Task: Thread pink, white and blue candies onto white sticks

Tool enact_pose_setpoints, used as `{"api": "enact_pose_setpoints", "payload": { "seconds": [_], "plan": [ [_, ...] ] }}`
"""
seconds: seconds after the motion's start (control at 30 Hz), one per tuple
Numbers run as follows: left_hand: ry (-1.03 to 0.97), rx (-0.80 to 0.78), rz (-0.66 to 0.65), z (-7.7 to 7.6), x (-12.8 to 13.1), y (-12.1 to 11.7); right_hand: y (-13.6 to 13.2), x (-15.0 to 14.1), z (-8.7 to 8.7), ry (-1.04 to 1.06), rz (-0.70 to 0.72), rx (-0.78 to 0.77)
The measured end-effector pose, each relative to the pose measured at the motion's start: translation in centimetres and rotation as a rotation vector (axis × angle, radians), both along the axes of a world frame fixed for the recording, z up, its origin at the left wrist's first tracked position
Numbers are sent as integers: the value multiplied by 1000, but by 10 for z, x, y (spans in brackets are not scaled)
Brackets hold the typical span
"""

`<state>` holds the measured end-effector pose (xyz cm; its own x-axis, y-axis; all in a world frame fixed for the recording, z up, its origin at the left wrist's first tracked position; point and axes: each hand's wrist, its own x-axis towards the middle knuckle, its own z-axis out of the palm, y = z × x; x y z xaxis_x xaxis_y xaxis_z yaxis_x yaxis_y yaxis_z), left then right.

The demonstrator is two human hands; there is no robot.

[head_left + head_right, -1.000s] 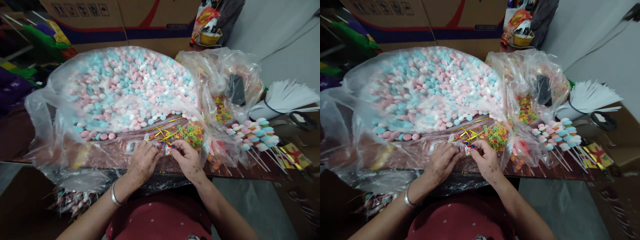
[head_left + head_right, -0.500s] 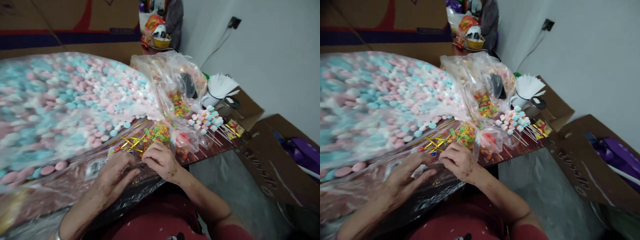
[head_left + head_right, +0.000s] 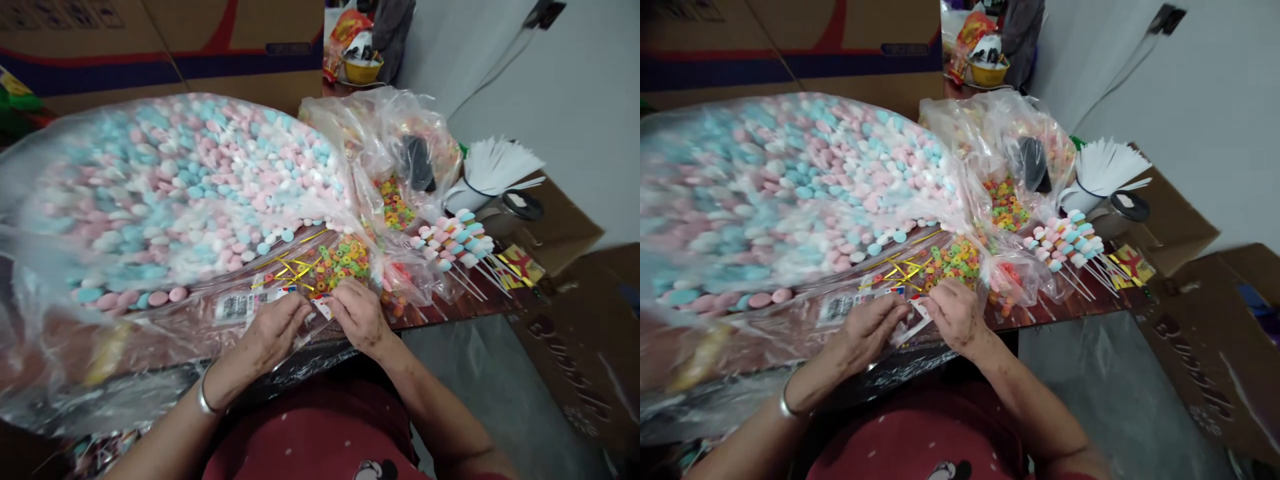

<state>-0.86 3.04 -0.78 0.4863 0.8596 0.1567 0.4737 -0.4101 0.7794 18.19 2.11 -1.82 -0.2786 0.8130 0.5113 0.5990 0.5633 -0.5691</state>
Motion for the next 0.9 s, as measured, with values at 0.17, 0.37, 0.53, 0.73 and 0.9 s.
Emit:
{"api": "enact_pose_setpoints", "payload": {
  "seconds": [0.17,0.37,0.53,0.73,0.9],
  "plan": [
    [-195,-292,7,-2,1,2,1,-2,0,-3,4,30],
    [-156,-347,25,-5,-2,6,-1,3,8,102,110,-207],
    [-150,-354,-19,-4,-1,4,-4,3,7,69,113,-167],
    [-219,-380,39,-9,-1,-3,-11,-1,1,-82,22,-32],
    [-95,-224,36,-7,-1,-5,-18,2,8,-113,-10,37]
  ]
}}
